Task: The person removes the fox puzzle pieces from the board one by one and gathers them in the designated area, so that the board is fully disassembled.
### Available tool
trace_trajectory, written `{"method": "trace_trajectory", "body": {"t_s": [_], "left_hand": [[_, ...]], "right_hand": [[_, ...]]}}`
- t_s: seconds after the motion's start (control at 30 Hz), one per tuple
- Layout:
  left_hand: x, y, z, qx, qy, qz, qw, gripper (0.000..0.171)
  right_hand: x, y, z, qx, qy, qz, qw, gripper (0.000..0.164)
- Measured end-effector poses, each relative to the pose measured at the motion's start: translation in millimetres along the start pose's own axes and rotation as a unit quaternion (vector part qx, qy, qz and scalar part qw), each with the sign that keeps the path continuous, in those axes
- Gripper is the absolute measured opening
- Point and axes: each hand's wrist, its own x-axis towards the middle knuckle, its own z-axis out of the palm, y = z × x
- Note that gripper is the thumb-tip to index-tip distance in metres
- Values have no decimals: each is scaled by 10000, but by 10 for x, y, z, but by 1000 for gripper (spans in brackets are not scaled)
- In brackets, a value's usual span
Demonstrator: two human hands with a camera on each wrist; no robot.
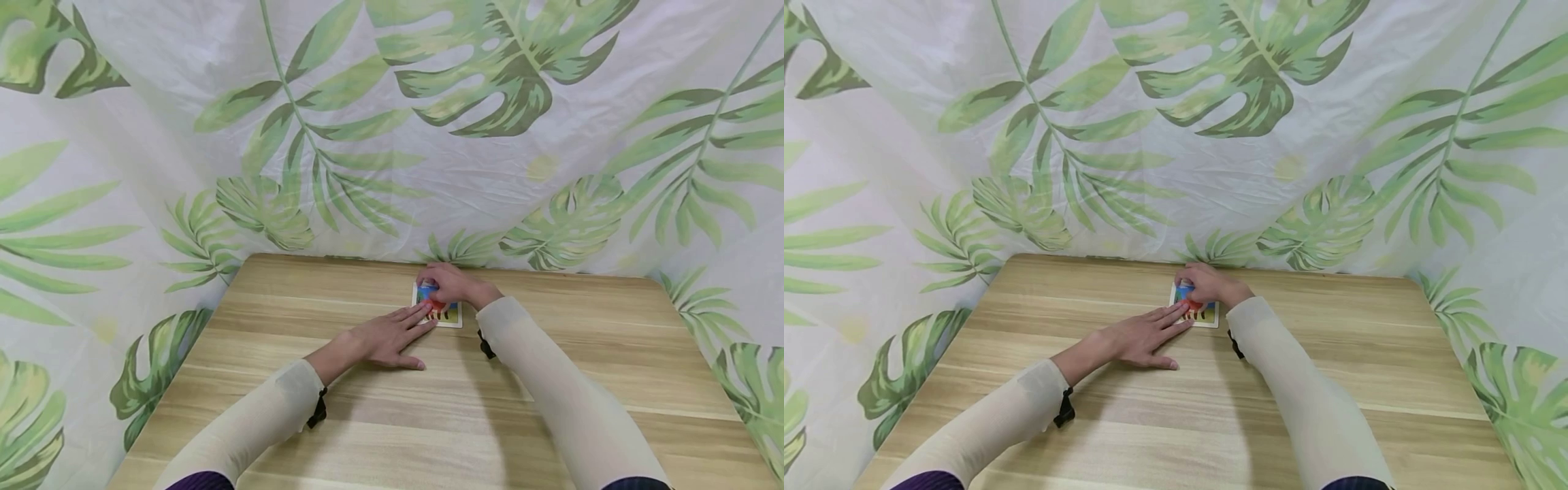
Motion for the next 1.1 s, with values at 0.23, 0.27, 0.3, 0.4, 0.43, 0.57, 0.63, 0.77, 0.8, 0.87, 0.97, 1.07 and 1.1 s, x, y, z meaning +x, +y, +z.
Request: {"method": "trace_trajectory", "body": {"t_s": [0.23, 0.27, 0.3, 0.4, 0.43, 0.57, 0.63, 0.77, 0.8, 0.87, 0.97, 1.07, 1.1], "left_hand": [[8, 17, -4, 32, 23, 38, 10000, 94], [9, 20, -6, 38, 28, 51, 10000, 94], [10, 22, -6, 37, 42, 63, 10000, 94], [14, 23, 2, 58, 50, 65, 9999, 93], [17, 23, 6, 75, 26, 52, 10000, 94], [27, 18, 22, 94, 11, 13, 10000, 94], [29, 16, 25, 106, 14, 1, 9999, 94], [26, 12, 20, 120, 17, -9, 9999, 94], [25, 12, 18, 117, 18, -10, 9999, 94], [23, 8, 11, 127, 27, -7, 9999, 94], [19, 7, 2, 148, 57, 19, 9999, 94], [13, 5, -4, 157, 67, 44, 9998, 93], [11, 5, -5, 140, 72, 54, 9999, 93]], "right_hand": [[-2, 57, 29, 3, -56, -1, 10000, 30], [-3, 65, 35, 3, -48, -25, 10000, 30], [-6, 69, 40, -4, -48, -40, 10000, 30], [-10, 79, 51, -6, -34, -73, 10000, 29], [-11, 80, 53, -2, -31, -78, 10000, 29], [-9, 75, 48, 43, -15, -31, 10000, 28], [-10, 69, 43, 43, -14, 19, 10000, 28], [-14, 55, 30, 43, -21, 91, 9999, 28], [-17, 52, 27, 43, -26, 102, 9999, 28], [-17, 48, 20, 61, -19, 100, 9999, 28], [-23, 51, 13, 80, 12, 43, 10000, 30], [-27, 59, 5, 112, 25, -81, 9999, 33], [-29, 62, 3, 118, 20, -112, 9999, 34]]}}
